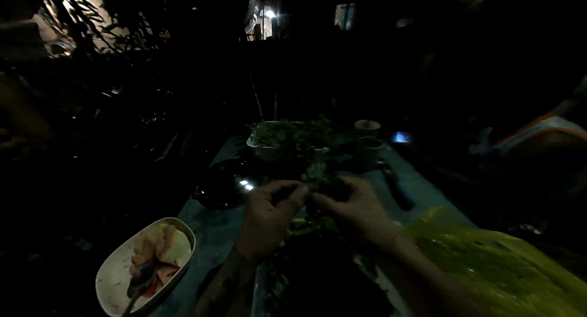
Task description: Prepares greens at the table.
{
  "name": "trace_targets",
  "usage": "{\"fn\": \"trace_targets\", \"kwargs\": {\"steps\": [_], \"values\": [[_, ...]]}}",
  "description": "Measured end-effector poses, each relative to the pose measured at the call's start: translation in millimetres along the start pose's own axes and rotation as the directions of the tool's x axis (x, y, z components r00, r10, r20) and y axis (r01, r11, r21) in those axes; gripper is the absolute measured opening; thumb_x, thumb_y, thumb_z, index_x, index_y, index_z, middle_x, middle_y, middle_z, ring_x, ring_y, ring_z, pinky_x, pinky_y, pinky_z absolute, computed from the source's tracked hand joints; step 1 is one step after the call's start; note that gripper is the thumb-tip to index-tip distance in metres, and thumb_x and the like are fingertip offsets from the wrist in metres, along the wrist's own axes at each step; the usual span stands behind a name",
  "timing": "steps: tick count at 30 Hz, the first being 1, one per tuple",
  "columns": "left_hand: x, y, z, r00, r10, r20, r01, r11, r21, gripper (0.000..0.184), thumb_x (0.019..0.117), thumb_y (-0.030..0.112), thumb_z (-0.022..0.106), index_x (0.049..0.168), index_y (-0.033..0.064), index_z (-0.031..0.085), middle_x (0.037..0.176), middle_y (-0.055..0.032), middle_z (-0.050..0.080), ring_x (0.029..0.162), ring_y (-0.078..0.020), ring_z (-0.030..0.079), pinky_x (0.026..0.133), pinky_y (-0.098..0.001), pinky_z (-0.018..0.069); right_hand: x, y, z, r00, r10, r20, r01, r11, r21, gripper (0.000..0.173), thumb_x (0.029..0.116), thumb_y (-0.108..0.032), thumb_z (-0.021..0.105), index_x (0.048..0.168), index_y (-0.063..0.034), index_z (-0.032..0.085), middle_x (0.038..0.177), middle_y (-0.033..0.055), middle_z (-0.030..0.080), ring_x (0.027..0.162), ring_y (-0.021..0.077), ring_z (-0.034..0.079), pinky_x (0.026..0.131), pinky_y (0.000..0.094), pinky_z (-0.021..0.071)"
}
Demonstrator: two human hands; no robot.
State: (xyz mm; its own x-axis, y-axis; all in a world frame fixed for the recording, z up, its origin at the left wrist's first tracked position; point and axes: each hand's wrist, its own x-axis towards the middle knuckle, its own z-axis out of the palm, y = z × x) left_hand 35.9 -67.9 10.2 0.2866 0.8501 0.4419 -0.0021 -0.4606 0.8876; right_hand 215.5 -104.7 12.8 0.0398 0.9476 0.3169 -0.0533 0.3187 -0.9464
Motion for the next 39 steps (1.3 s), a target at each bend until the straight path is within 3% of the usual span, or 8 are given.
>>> {"fn": "trace_targets", "kwargs": {"steps": [12, 20, 23, 26, 29, 31, 33, 39], "values": [[1.0, -4.1, 0.3, 0.986, 0.085, -0.140, -0.081, 0.996, 0.033, 0.008, 0.0965, 0.016, 0.071, 0.098, 0.0121, 0.077, 0.080, 0.0035, 0.071, 0.063, -0.0034, 0.061, 0.058, -0.0172, 0.0520, -2.5, -1.7, -0.2, 0.996, 0.074, -0.049, -0.073, 0.997, 0.030, 0.008, 0.0846, -0.006, 0.077, 0.087, -0.0037, 0.070, 0.077, 0.0102, 0.068, 0.065, 0.0153, 0.066, 0.060, 0.0267, 0.0576], [8.0, -6.2, -16.6, 0.983, 0.077, -0.164, -0.073, 0.997, 0.031, 0.008, 0.0977, 0.016, 0.069, 0.098, 0.0114, 0.076, 0.079, 0.0049, 0.069, 0.064, -0.0014, 0.060, 0.058, -0.0156, 0.0508, -13.9, -16.4, -24.2, 1.000, 0.012, 0.000, -0.012, 0.983, -0.182, 0.006, 0.0871, -0.012, 0.075, 0.093, -0.0101, 0.076, 0.079, 0.0053, 0.070, 0.066, 0.0139, 0.066, 0.061, 0.0268, 0.0584], [6.6, -6.8, -15.3, 0.996, 0.033, -0.078, -0.030, 0.999, 0.035, 0.010, 0.0977, 0.017, 0.070, 0.102, 0.0117, 0.077, 0.083, 0.0043, 0.071, 0.068, -0.0023, 0.063, 0.062, -0.0172, 0.0533, -27.1, -34.3, -39.4, 0.995, -0.042, 0.091, 0.081, 0.868, -0.489, 0.009, 0.0897, -0.020, 0.073, 0.098, -0.0186, 0.076, 0.084, -0.0020, 0.073, 0.070, 0.0104, 0.069, 0.061, 0.0252, 0.0598], [5.6, -9.4, -15.8, 1.000, 0.021, 0.016, -0.021, 1.000, 0.017, 0.012, 0.0982, 0.017, 0.067, 0.103, 0.0119, 0.077, 0.083, 0.0038, 0.071, 0.068, -0.0033, 0.062, 0.062, -0.0190, 0.0531, -36.8, -49.1, -52.1, 0.958, 0.103, 0.269, 0.143, 0.642, -0.754, 0.017, 0.0950, -0.030, 0.071, 0.110, -0.0233, 0.076, 0.106, -0.0089, 0.074, 0.095, 0.0048, 0.070, 0.085, 0.0284, 0.0608], [4.8, -14.0, -14.7, 0.993, 0.015, 0.120, -0.016, 1.000, 0.006, 0.014, 0.0983, 0.021, 0.065, 0.101, 0.0141, 0.077, 0.081, 0.0045, 0.069, 0.067, -0.0033, 0.060, 0.060, -0.0190, 0.0509, -40.1, -67.7, -51.1, 0.973, -0.032, 0.229, 0.214, 0.499, -0.840, 0.011, 0.0962, -0.027, 0.068, 0.104, -0.0271, 0.076, 0.097, -0.0131, 0.073, 0.087, 0.0004, 0.068, 0.076, 0.0269, 0.0608], [3.6, -17.4, -12.1, 0.983, 0.031, 0.181, -0.027, 0.999, -0.029, 0.013, 0.0970, 0.021, 0.066, 0.099, 0.0138, 0.077, 0.080, 0.0042, 0.068, 0.065, -0.0024, 0.059, 0.058, -0.0179, 0.0500, -32.2, -78.9, -47.0, 0.954, -0.208, 0.216, 0.295, 0.519, -0.802, 0.012, 0.0909, -0.021, 0.070, 0.102, -0.0239, 0.075, 0.093, -0.0138, 0.072, 0.082, -0.0015, 0.068, 0.069, 0.0206, 0.0603], [2.7, -18.1, -11.0, 0.972, 0.023, 0.235, -0.015, 0.999, -0.036, 0.012, 0.0955, 0.020, 0.067, 0.097, 0.0128, 0.076, 0.081, 0.0029, 0.069, 0.065, -0.0035, 0.060, 0.058, -0.0191, 0.0518, -18.8, -79.2, -44.5, 0.935, -0.222, 0.275, 0.354, 0.581, -0.733, 0.018, 0.0921, -0.021, 0.070, 0.110, -0.0204, 0.074, 0.101, -0.0111, 0.073, 0.090, 0.0021, 0.069, 0.075, 0.0230, 0.0619], [4.1, -20.5, -11.0, 0.958, 0.035, 0.286, -0.076, 0.988, 0.136, 0.013, 0.0929, 0.025, 0.069, 0.087, 0.0157, 0.075, 0.083, 0.0064, 0.068, 0.071, -0.0035, 0.062, 0.064, -0.0218, 0.0542, 8.5, -61.8, -24.4, 0.927, 0.187, 0.326, 0.064, 0.776, -0.628, 0.014, 0.0953, -0.023, 0.074, 0.108, -0.0185, 0.078, 0.091, -0.0042, 0.075, 0.078, 0.0072, 0.070, 0.068, 0.0252, 0.0607]]}}
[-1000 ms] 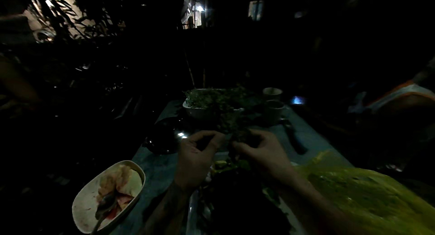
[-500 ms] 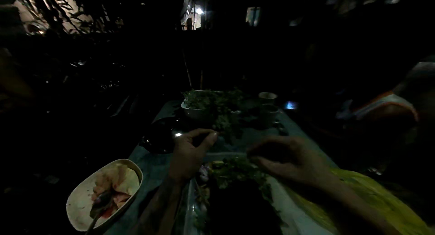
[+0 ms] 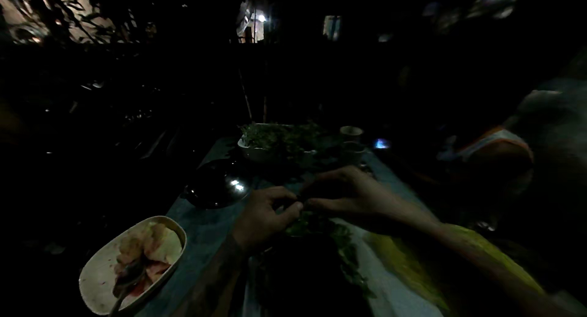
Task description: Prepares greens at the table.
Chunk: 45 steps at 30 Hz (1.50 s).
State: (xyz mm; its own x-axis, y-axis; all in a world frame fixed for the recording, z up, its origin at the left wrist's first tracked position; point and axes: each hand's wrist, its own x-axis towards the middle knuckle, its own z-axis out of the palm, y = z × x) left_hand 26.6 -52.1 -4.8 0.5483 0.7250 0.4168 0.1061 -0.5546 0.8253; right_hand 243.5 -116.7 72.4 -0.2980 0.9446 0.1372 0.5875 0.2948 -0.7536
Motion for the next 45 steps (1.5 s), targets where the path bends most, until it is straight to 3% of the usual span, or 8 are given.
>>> {"fn": "trace_targets", "kwargs": {"steps": [12, 21, 29, 32, 35, 38, 41, 45], "values": [[0.1, -2.6, -3.3, 1.000, 0.008, 0.018, -0.009, 0.999, 0.052, 0.010, 0.0925, 0.023, 0.070, 0.090, 0.0158, 0.077, 0.085, 0.0060, 0.070, 0.071, -0.0051, 0.065, 0.064, -0.0232, 0.0574, -5.8, 18.5, 13.2, 0.993, 0.104, -0.058, -0.089, 0.970, 0.228, 0.003, 0.0903, -0.012, 0.076, 0.090, -0.0101, 0.078, 0.079, 0.0024, 0.071, 0.069, 0.0113, 0.066, 0.063, 0.0271, 0.0577], [0.5, -1.4, -5.2, 1.000, -0.028, -0.001, 0.028, 0.999, 0.046, 0.010, 0.0920, 0.023, 0.070, 0.089, 0.0155, 0.076, 0.085, 0.0055, 0.070, 0.073, -0.0059, 0.066, 0.066, -0.0247, 0.0577, -23.9, 30.2, 11.0, 0.982, 0.156, -0.107, -0.108, 0.927, 0.359, 0.005, 0.0891, -0.014, 0.077, 0.090, -0.0088, 0.077, 0.079, 0.0058, 0.071, 0.069, 0.0143, 0.067, 0.065, 0.0285, 0.0592], [0.5, -5.2, -8.1, 0.998, -0.001, -0.056, 0.002, 0.999, 0.032, 0.010, 0.0915, 0.021, 0.070, 0.086, 0.0150, 0.075, 0.079, 0.0052, 0.069, 0.067, -0.0056, 0.063, 0.060, -0.0231, 0.0544, -51.6, 27.1, 2.0, 0.965, 0.056, -0.257, -0.017, 0.989, 0.149, 0.004, 0.0880, -0.017, 0.074, 0.090, -0.0145, 0.077, 0.077, 0.0011, 0.072, 0.065, 0.0132, 0.068, 0.059, 0.0278, 0.0603], [0.8, -6.1, -7.6, 0.999, -0.006, -0.036, 0.008, 0.999, 0.034, 0.011, 0.0920, 0.023, 0.069, 0.087, 0.0159, 0.075, 0.080, 0.0050, 0.069, 0.068, -0.0062, 0.064, 0.061, -0.0241, 0.0556, -62.0, 28.1, 7.3, 0.992, 0.029, -0.123, -0.040, 0.995, -0.089, 0.013, 0.0939, -0.027, 0.071, 0.104, -0.0207, 0.076, 0.094, -0.0079, 0.074, 0.081, 0.0049, 0.070, 0.072, 0.0248, 0.0616], [0.7, -7.6, -4.8, 0.999, 0.019, -0.029, -0.018, 1.000, 0.022, 0.010, 0.0912, 0.023, 0.070, 0.087, 0.0157, 0.076, 0.083, 0.0048, 0.070, 0.071, -0.0070, 0.066, 0.064, -0.0250, 0.0578, -61.2, 25.4, 11.3, 0.971, -0.025, -0.236, -0.025, 0.978, -0.207, 0.010, 0.0936, -0.025, 0.072, 0.102, -0.0238, 0.076, 0.093, -0.0118, 0.074, 0.082, 0.0010, 0.070, 0.072, 0.0217, 0.0616], [-0.4, -1.9, -3.2, 1.000, -0.010, 0.011, 0.010, 0.999, 0.046, 0.010, 0.0905, 0.023, 0.070, 0.087, 0.0156, 0.076, 0.082, 0.0052, 0.069, 0.070, -0.0068, 0.065, 0.063, -0.0251, 0.0572, -45.7, 18.8, 9.3, 0.958, -0.028, -0.284, 0.017, 0.999, -0.042, 0.011, 0.0916, -0.023, 0.076, 0.103, -0.0213, 0.077, 0.090, -0.0079, 0.074, 0.077, 0.0063, 0.070, 0.066, 0.0244, 0.0615], [0.5, -2.0, -1.0, 0.999, 0.001, 0.039, -0.004, 0.997, 0.083, 0.009, 0.0894, 0.023, 0.071, 0.087, 0.0168, 0.076, 0.080, 0.0067, 0.068, 0.070, -0.0050, 0.064, 0.062, -0.0239, 0.0559, -24.5, 17.4, 13.7, 0.988, 0.068, -0.142, -0.050, 0.991, 0.127, 0.022, 0.0916, -0.024, 0.078, 0.113, -0.0188, 0.075, 0.097, -0.0034, 0.074, 0.084, 0.0098, 0.072, 0.073, 0.0277, 0.0630], [0.3, -4.9, 0.1, 0.999, 0.034, 0.016, -0.035, 0.995, 0.096, 0.011, 0.0893, 0.025, 0.070, 0.086, 0.0166, 0.075, 0.081, 0.0070, 0.068, 0.071, -0.0039, 0.064, 0.063, -0.0229, 0.0558, -9.5, 17.3, 28.7, 0.989, 0.122, -0.089, -0.093, 0.956, 0.277, 0.015, 0.0901, -0.015, 0.079, 0.105, -0.0118, 0.077, 0.093, 0.0023, 0.075, 0.078, 0.0138, 0.071, 0.070, 0.0287, 0.0622]]}}
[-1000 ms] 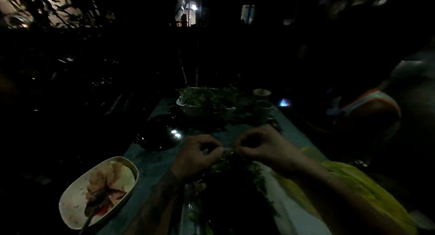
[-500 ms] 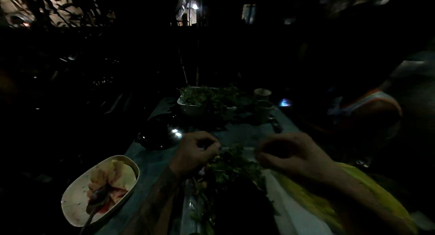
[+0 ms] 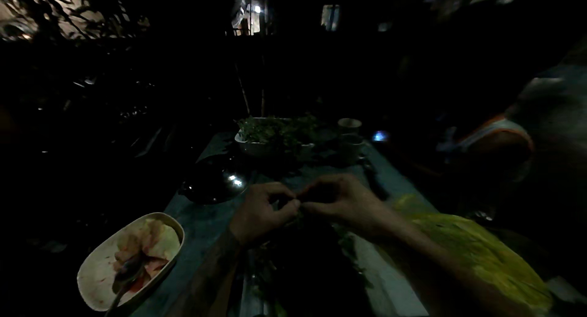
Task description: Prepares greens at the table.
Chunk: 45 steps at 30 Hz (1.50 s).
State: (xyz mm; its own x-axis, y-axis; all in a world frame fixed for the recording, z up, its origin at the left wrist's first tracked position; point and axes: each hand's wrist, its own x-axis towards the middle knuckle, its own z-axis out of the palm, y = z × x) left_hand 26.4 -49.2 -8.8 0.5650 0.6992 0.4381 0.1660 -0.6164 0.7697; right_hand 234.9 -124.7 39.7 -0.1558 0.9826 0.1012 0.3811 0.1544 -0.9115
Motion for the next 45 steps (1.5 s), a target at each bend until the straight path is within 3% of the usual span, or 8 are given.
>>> {"fn": "trace_targets", "kwargs": {"steps": [6, 10, 14, 25, 28, 36, 45], "values": [[-0.3, 5.1, -1.6, 0.994, -0.098, -0.051, 0.096, 0.995, -0.038, 0.011, 0.0943, 0.023, 0.070, 0.089, 0.0157, 0.076, 0.083, 0.0056, 0.070, 0.068, -0.0058, 0.064, 0.061, -0.0241, 0.0561, -0.3, 8.5, 18.7, 0.984, -0.030, -0.176, 0.026, 0.999, -0.026, 0.016, 0.0877, -0.014, 0.081, 0.103, -0.0155, 0.077, 0.090, -0.0015, 0.075, 0.074, 0.0110, 0.070, 0.065, 0.0265, 0.0609], [-1.0, 6.2, -2.4, 0.993, -0.103, -0.064, 0.099, 0.993, -0.064, 0.011, 0.0952, 0.023, 0.070, 0.091, 0.0157, 0.077, 0.081, 0.0053, 0.070, 0.066, -0.0058, 0.063, 0.060, -0.0226, 0.0548, -0.9, 14.0, 22.6, 0.964, -0.101, -0.244, 0.081, 0.993, -0.089, 0.008, 0.0918, -0.017, 0.077, 0.099, -0.0180, 0.078, 0.085, -0.0038, 0.074, 0.069, 0.0078, 0.068, 0.060, 0.0238, 0.0583], [-0.9, 4.6, -1.1, 0.992, -0.083, -0.094, 0.075, 0.994, -0.083, 0.010, 0.0936, 0.021, 0.070, 0.088, 0.0148, 0.077, 0.074, 0.0043, 0.068, 0.060, -0.0063, 0.060, 0.053, -0.0224, 0.0507, -1.6, 16.6, 21.9, 0.953, -0.118, -0.280, 0.116, 0.993, -0.023, 0.005, 0.0920, -0.016, 0.077, 0.097, -0.0156, 0.079, 0.079, -0.0013, 0.073, 0.064, 0.0099, 0.066, 0.058, 0.0245, 0.0581], [-1.1, 10.1, -5.4, 0.992, -0.129, 0.000, 0.128, 0.987, -0.102, 0.010, 0.0935, 0.020, 0.071, 0.088, 0.0140, 0.076, 0.076, 0.0034, 0.068, 0.062, -0.0072, 0.062, 0.056, -0.0243, 0.0541, -5.9, 25.0, 27.1, 0.937, -0.020, -0.350, 0.130, 0.947, 0.295, 0.009, 0.0846, -0.009, 0.079, 0.093, -0.0099, 0.077, 0.078, 0.0065, 0.069, 0.062, 0.0130, 0.062, 0.056, 0.0257, 0.0555], [-1.7, 8.6, -4.6, 0.993, -0.117, 0.021, 0.119, 0.988, -0.099, 0.011, 0.0926, 0.024, 0.071, 0.088, 0.0151, 0.076, 0.076, 0.0036, 0.068, 0.062, -0.0076, 0.062, 0.055, -0.0248, 0.0537, -8.6, 26.0, 26.5, 0.935, 0.028, -0.353, 0.092, 0.943, 0.319, 0.009, 0.0831, -0.010, 0.078, 0.092, -0.0103, 0.076, 0.073, 0.0056, 0.065, 0.056, 0.0115, 0.057, 0.051, 0.0241, 0.0506], [-1.5, 7.4, -5.0, 0.998, -0.040, 0.039, 0.043, 0.996, -0.082, 0.009, 0.0908, 0.019, 0.073, 0.085, 0.0132, 0.076, 0.077, 0.0042, 0.069, 0.066, -0.0059, 0.063, 0.059, -0.0234, 0.0551, -17.0, 24.9, 27.1, 0.935, 0.073, -0.347, 0.084, 0.905, 0.417, 0.008, 0.0833, -0.002, 0.075, 0.089, -0.0070, 0.074, 0.073, 0.0069, 0.066, 0.057, 0.0105, 0.060, 0.053, 0.0220, 0.0540], [-2.4, 8.7, -5.8, 0.995, -0.059, 0.075, 0.065, 0.995, -0.081, 0.010, 0.0921, 0.021, 0.072, 0.087, 0.0146, 0.077, 0.079, 0.0050, 0.070, 0.068, -0.0058, 0.064, 0.062, -0.0231, 0.0560, -23.2, 29.1, 24.5, 0.933, 0.105, -0.343, 0.067, 0.889, 0.452, 0.006, 0.0822, -0.010, 0.075, 0.088, -0.0093, 0.073, 0.073, 0.0050, 0.066, 0.058, 0.0093, 0.060, 0.053, 0.0225, 0.0527]]}}
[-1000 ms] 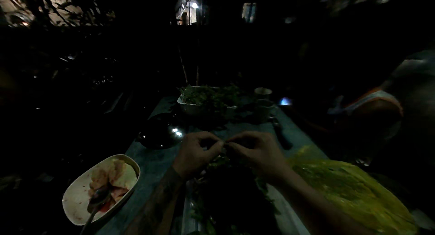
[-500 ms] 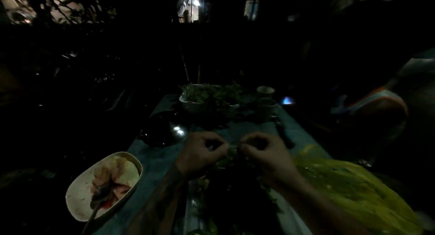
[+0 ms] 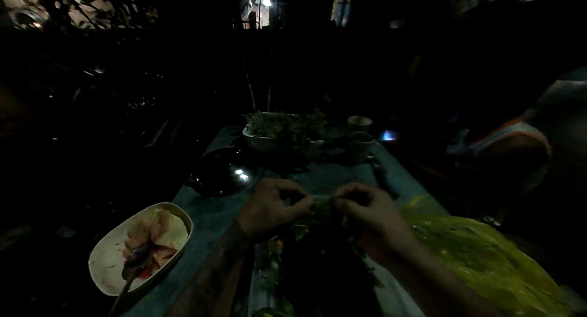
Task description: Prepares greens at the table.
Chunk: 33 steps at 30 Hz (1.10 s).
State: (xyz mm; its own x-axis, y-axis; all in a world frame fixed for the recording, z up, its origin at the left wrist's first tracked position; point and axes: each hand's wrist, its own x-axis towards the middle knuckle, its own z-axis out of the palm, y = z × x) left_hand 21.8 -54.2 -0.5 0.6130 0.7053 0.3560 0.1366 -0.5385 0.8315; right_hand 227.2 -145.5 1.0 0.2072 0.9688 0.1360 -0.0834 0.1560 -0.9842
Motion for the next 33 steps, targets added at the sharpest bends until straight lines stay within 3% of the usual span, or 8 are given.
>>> {"fn": "trace_targets", "kwargs": {"steps": [10, 14, 18, 20, 24, 27, 31, 33], "values": [[2.7, -4.0, -17.4, 0.976, 0.045, -0.215, -0.058, 0.997, -0.057, 0.008, 0.0914, 0.016, 0.069, 0.088, 0.0120, 0.075, 0.075, 0.0062, 0.068, 0.062, -0.0002, 0.060, 0.058, -0.0173, 0.0521, -4.5, -29.7, -37.0, 0.978, -0.199, 0.058, 0.208, 0.943, -0.261, 0.008, 0.0869, -0.007, 0.070, 0.094, -0.0104, 0.073, 0.075, 0.0028, 0.070, 0.062, 0.0109, 0.066, 0.058, 0.0246, 0.0584], [7.2, -8.8, -9.6, 0.920, 0.018, -0.392, -0.007, 1.000, 0.029, 0.008, 0.0964, 0.013, 0.067, 0.094, 0.0108, 0.075, 0.079, 0.0069, 0.068, 0.067, 0.0019, 0.060, 0.061, -0.0149, 0.0507, -2.0, -52.6, -34.5, 0.925, -0.329, 0.190, 0.377, 0.741, -0.556, 0.019, 0.0845, -0.005, 0.071, 0.101, -0.0140, 0.073, 0.085, -0.0039, 0.072, 0.069, 0.0063, 0.067, 0.059, 0.0223, 0.0592], [10.4, -17.2, -9.6, 0.900, 0.036, -0.434, -0.018, 0.999, 0.046, 0.011, 0.0982, 0.019, 0.068, 0.100, 0.0129, 0.077, 0.081, 0.0061, 0.071, 0.068, -0.0005, 0.063, 0.062, -0.0176, 0.0531, -4.7, -54.9, -34.0, 0.904, -0.086, 0.418, 0.406, 0.471, -0.783, 0.028, 0.0895, -0.015, 0.075, 0.116, -0.0244, 0.073, 0.110, -0.0107, 0.073, 0.098, 0.0024, 0.069, 0.085, 0.0286, 0.0614], [9.2, -10.8, -8.8, 0.886, 0.071, -0.459, -0.053, 0.997, 0.054, 0.011, 0.0984, 0.019, 0.068, 0.101, 0.0122, 0.076, 0.082, 0.0067, 0.071, 0.068, 0.0009, 0.062, 0.061, -0.0158, 0.0524, -10.7, -52.2, -38.8, 0.897, -0.171, 0.408, 0.441, 0.400, -0.803, 0.027, 0.0918, -0.015, 0.071, 0.116, -0.0265, 0.074, 0.111, -0.0117, 0.073, 0.100, 0.0021, 0.069, 0.085, 0.0297, 0.0615], [-2.4, 20.9, -12.5, 0.864, 0.186, -0.468, -0.177, 0.982, 0.065, 0.012, 0.0988, 0.014, 0.065, 0.103, 0.0103, 0.075, 0.084, 0.0092, 0.070, 0.069, 0.0041, 0.061, 0.061, -0.0120, 0.0520, -36.1, -43.8, -51.6, 0.835, -0.472, 0.281, 0.528, 0.547, -0.650, 0.020, 0.0895, -0.015, 0.068, 0.108, -0.0191, 0.074, 0.098, -0.0086, 0.073, 0.084, 0.0048, 0.070, 0.073, 0.0230, 0.0617], [-14.6, 61.1, -13.1, 0.870, 0.254, -0.423, -0.283, 0.959, -0.006, 0.012, 0.0985, 0.009, 0.064, 0.104, 0.0096, 0.074, 0.087, 0.0077, 0.072, 0.073, 0.0006, 0.065, 0.066, -0.0141, 0.0560, -63.1, -26.0, -42.9, 0.834, -0.488, 0.258, 0.544, 0.649, -0.532, 0.015, 0.0915, -0.017, 0.069, 0.106, -0.0175, 0.074, 0.095, -0.0057, 0.074, 0.082, 0.0065, 0.071, 0.072, 0.0252, 0.0630], [-39.2, 118.9, -6.7, 0.950, 0.101, -0.295, -0.215, 0.898, -0.385, 0.016, 0.1011, 0.017, 0.061, 0.104, 0.0165, 0.077, 0.077, 0.0037, 0.066, 0.059, -0.0033, 0.058, 0.054, -0.0167, 0.0527, -97.0, -22.7, 13.2, 0.840, -0.314, 0.443, 0.477, 0.817, -0.325, 0.043, 0.0954, -0.013, 0.071, 0.136, -0.0021, 0.063, 0.125, 0.0115, 0.069, 0.106, 0.0156, 0.069, 0.091, 0.0348, 0.0594], [-49.8, 138.5, 2.7, 0.974, -0.029, -0.223, -0.113, 0.797, -0.593, 0.025, 0.1053, 0.016, 0.048, 0.102, 0.0194, 0.072, 0.067, 0.0036, 0.058, 0.053, -0.0049, 0.054, 0.049, -0.0193, 0.0502, -110.2, -9.8, 39.2, 0.801, -0.309, 0.512, 0.451, 0.875, -0.177, 0.047, 0.0971, -0.010, 0.069, 0.141, 0.0033, 0.057, 0.128, 0.0193, 0.065, 0.107, 0.0236, 0.070, 0.090, 0.0395, 0.0604]]}}
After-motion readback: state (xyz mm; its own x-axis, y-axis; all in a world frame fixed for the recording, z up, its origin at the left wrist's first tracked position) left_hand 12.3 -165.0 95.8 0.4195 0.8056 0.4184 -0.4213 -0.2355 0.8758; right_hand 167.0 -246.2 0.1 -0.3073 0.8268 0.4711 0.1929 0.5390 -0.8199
